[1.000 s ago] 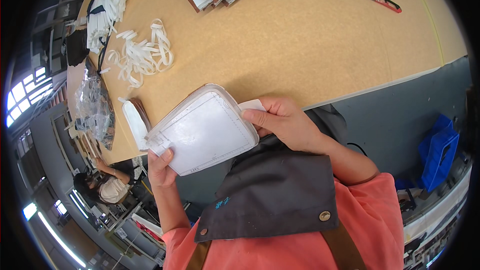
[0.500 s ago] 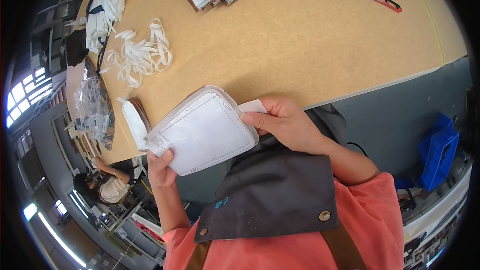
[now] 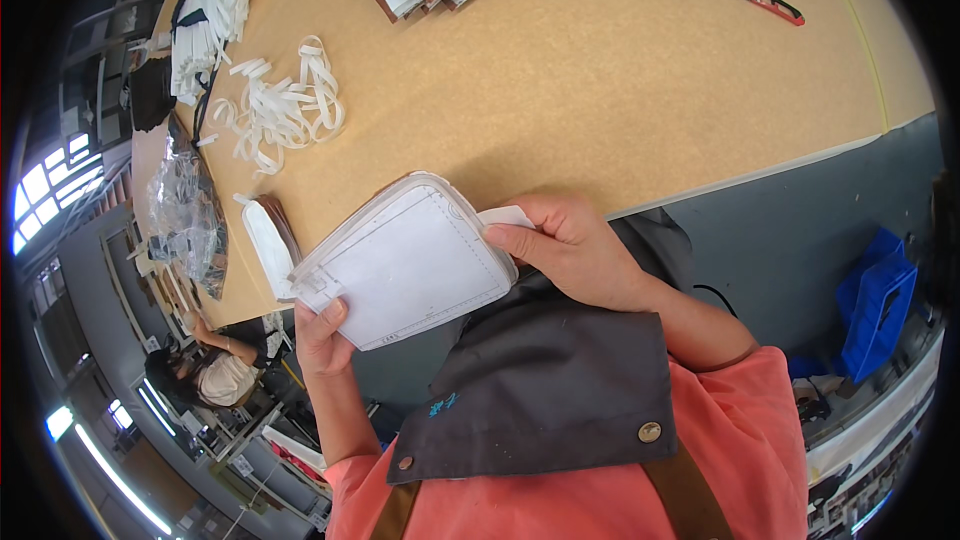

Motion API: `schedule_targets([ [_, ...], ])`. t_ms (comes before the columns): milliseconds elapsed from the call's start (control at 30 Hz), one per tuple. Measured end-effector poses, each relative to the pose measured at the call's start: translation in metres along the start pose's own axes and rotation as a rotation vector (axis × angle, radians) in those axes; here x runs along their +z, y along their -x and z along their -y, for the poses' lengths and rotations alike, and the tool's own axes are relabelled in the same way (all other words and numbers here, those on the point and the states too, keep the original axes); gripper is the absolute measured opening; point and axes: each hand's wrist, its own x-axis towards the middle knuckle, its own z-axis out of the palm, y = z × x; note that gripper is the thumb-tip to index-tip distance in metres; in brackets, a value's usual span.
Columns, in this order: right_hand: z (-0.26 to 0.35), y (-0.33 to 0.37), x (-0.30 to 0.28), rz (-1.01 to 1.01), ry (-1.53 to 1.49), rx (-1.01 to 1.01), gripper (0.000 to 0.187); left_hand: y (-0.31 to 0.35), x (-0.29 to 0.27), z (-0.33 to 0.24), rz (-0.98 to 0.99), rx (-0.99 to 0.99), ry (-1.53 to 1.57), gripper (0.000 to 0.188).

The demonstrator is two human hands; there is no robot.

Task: The person assembles white face masks by hand at a workbench. They pick up a mask, insert a white elastic band into the side slots, and fold the mask in half. The person repeats this process for multiple masks, stacking the finished items on the table.

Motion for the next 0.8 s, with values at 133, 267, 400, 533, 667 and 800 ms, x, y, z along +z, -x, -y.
schedule_targets([
  [133,0.0031,0.0016,0.0028,-0.054,0.113,-0.023,0.022,-0.0003,0.0015,-0.0001,0.003,0.009,-0.01,0.068],
  [267,0.0071,0.0026,0.002,-0.087,0.252,-0.017,0.023,-0.0003,0.0046,0.0019,-0.013,0.016,-0.024,0.067],
  [400,0.0067,0.0024,0.0034,-0.133,0.267,-0.02,0.024,-0.0004,0.0065,0.004,-0.027,0.028,-0.05,0.066],
  [533,0.0028,0.001,0.0025,-0.118,0.119,0.025,0.025,-0.0016,0.0103,0.004,-0.009,0.032,-0.053,0.067],
  [667,0.0052,0.0018,0.0031,-0.096,0.017,0.041,0.027,-0.002,0.0072,0.005,0.002,0.032,-0.058,0.068],
  [800,0.0088,0.002,0.0004,-0.049,-0.03,0.102,0.029,-0.0024,0.0071,0.0058,0.0,0.037,-0.066,0.069],
])
